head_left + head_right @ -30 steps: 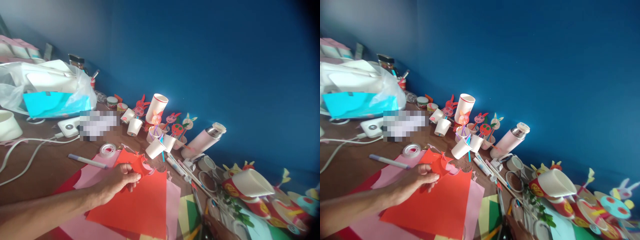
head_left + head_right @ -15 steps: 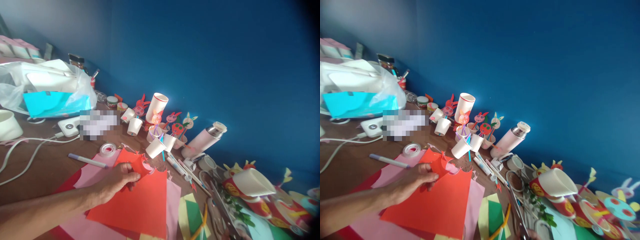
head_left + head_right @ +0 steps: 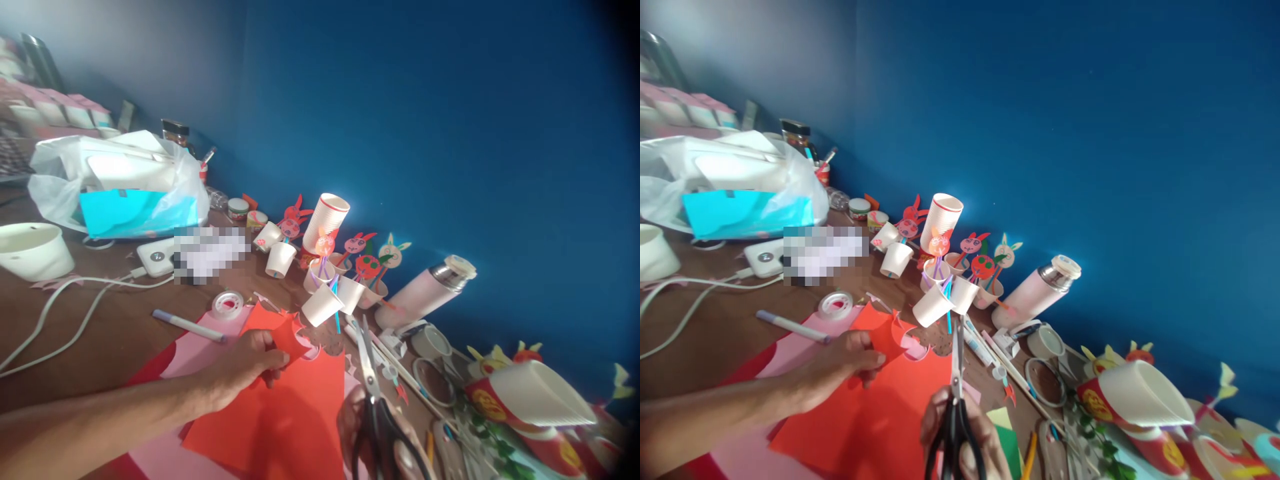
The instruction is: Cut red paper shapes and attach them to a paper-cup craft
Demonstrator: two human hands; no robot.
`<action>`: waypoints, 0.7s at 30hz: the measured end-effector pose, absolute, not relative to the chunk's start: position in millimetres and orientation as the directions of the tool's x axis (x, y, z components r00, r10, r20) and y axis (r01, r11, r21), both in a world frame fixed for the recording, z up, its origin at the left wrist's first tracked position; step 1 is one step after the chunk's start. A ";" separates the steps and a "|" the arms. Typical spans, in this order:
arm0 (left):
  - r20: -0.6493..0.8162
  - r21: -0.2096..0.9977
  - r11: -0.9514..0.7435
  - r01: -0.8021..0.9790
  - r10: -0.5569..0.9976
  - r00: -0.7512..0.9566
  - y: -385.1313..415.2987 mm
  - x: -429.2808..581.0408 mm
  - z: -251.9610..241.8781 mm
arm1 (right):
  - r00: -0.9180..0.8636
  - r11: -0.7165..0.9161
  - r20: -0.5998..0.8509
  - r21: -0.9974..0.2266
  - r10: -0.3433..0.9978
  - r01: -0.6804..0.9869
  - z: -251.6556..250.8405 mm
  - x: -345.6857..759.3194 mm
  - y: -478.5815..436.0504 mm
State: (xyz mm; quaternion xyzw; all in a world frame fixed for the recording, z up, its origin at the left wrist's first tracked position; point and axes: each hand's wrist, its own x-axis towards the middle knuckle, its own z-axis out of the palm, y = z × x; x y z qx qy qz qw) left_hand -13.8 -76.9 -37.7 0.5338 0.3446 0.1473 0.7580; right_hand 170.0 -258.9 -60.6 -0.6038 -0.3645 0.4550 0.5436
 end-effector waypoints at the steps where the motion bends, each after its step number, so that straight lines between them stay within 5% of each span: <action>1: -0.357 0.913 0.389 0.125 0.609 0.708 -77.0 -12.7 -38.0 | 0.289 -0.146 -0.164 -0.986 0.943 -0.081 -57.4 164.9 -247.8; 16: -0.384 0.911 0.366 0.191 0.582 0.717 -68.4 -10.0 -60.6 | 0.100 -0.213 -0.262 -0.913 0.960 -0.348 -64.0 129.9 -216.3; 21: -0.340 0.922 0.356 0.149 0.565 0.751 -68.8 -10.9 -58.5 | 0.023 -0.074 -0.099 -0.861 0.995 -0.503 -77.0 120.1 -209.3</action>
